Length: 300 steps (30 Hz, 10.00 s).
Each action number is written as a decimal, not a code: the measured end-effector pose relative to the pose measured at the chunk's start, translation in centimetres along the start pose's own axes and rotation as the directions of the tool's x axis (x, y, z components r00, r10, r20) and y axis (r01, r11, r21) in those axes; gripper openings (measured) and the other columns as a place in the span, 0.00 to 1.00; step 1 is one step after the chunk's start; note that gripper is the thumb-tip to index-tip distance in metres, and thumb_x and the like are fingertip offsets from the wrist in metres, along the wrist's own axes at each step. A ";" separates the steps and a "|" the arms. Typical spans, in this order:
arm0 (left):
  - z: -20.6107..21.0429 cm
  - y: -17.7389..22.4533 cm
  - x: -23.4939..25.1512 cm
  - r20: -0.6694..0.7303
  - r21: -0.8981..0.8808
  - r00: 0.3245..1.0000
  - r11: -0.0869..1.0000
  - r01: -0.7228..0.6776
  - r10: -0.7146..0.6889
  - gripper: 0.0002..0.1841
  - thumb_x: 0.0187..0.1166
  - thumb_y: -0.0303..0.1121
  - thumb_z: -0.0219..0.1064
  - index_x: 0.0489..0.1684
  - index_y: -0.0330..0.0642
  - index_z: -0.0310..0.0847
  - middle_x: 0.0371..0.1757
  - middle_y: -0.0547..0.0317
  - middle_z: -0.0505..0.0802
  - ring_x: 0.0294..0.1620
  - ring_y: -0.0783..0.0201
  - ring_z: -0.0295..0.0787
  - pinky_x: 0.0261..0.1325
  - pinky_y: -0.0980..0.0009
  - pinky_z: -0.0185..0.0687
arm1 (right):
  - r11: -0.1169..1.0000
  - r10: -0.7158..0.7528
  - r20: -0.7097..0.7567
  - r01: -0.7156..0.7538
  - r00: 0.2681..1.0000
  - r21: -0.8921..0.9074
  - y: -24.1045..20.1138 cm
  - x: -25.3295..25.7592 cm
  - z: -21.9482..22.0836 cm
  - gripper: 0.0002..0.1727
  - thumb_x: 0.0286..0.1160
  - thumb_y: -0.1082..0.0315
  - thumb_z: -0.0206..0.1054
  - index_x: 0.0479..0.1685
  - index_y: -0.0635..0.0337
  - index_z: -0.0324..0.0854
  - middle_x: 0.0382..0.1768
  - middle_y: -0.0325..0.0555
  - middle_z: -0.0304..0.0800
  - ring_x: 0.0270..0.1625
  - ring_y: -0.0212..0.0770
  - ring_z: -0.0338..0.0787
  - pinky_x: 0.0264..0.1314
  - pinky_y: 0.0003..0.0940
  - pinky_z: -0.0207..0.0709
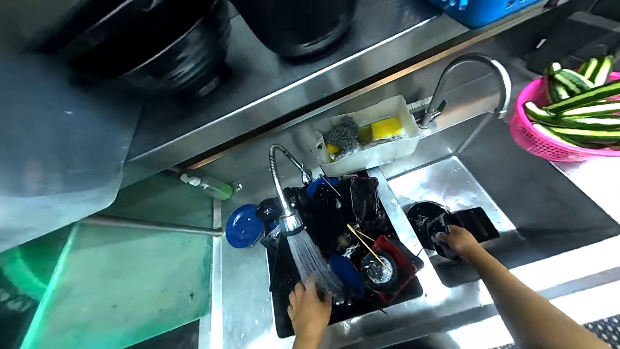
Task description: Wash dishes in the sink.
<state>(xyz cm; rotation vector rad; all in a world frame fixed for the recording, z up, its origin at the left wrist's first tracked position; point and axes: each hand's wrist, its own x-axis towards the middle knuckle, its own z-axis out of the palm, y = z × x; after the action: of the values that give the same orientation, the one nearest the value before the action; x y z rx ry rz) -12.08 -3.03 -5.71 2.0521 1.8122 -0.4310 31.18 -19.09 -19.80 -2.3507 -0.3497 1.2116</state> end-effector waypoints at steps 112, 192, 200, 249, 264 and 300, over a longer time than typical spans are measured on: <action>-3.0 4.6 -0.9 -0.246 -0.884 0.774 0.193 -0.427 0.583 0.15 0.83 0.35 0.66 0.58 0.33 0.86 0.50 0.53 0.95 0.54 0.68 0.92 0.65 0.67 0.87 | 0.633 -0.072 0.013 0.036 0.997 0.774 -20.0 -24.4 12.6 0.18 0.92 0.59 0.52 0.62 0.62 0.79 0.42 0.51 0.87 0.41 0.43 0.88 0.45 0.42 0.85; -3.3 9.9 -3.4 0.206 -0.892 0.691 -0.158 0.424 0.692 0.40 0.88 0.34 0.59 0.96 0.61 0.35 0.72 0.33 0.82 0.58 0.36 0.91 0.50 0.39 0.92 | 0.615 -0.023 -0.343 0.284 0.939 0.736 -14.1 -25.9 7.7 0.36 0.78 0.75 0.63 0.88 0.54 0.56 0.57 0.63 0.87 0.46 0.56 0.94 0.38 0.55 0.91; -0.7 4.2 3.9 0.089 -0.355 0.764 0.737 -0.575 0.639 0.19 0.84 0.34 0.59 0.71 0.50 0.84 0.74 0.51 0.85 0.75 0.53 0.82 0.79 0.52 0.75 | 0.749 0.181 -0.628 0.308 0.756 0.586 -9.1 -20.1 -2.9 0.31 0.82 0.73 0.59 0.85 0.57 0.56 0.56 0.63 0.84 0.43 0.53 0.91 0.38 0.53 0.89; -0.2 1.5 -4.3 0.394 -0.754 0.829 -0.375 0.539 0.398 0.30 0.93 0.56 0.44 0.92 0.60 0.49 0.73 0.37 0.84 0.63 0.33 0.88 0.55 0.32 0.87 | 0.524 -0.577 0.255 0.591 0.776 -0.613 -19.0 -24.3 17.7 0.30 0.88 0.64 0.49 0.90 0.58 0.63 0.94 0.53 0.51 0.95 0.59 0.50 0.92 0.66 0.47; -2.4 4.7 -2.9 0.223 -0.860 0.946 -0.410 0.305 0.236 0.28 0.95 0.43 0.50 0.92 0.60 0.49 0.71 0.40 0.84 0.64 0.40 0.88 0.55 0.38 0.89 | 0.707 -0.625 -0.162 0.465 0.764 -0.533 -19.7 -22.0 12.8 0.22 0.85 0.62 0.54 0.73 0.60 0.77 0.75 0.57 0.80 0.77 0.59 0.79 0.80 0.59 0.72; 4.9 9.5 1.3 0.253 -0.173 0.940 0.966 -0.191 0.231 0.40 0.77 0.63 0.64 0.83 0.44 0.68 0.63 0.45 0.92 0.63 0.45 0.91 0.62 0.39 0.84 | 0.898 0.194 -0.580 0.095 0.791 0.430 -1.5 -15.9 -0.2 0.33 0.78 0.70 0.65 0.82 0.70 0.61 0.65 0.71 0.81 0.62 0.62 0.87 0.62 0.62 0.82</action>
<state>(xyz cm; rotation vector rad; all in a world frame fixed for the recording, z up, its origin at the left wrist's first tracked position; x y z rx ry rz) -2.44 -5.22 -9.99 1.9522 1.4044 -0.4760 22.16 -24.63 -7.88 -2.1890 0.2007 0.4097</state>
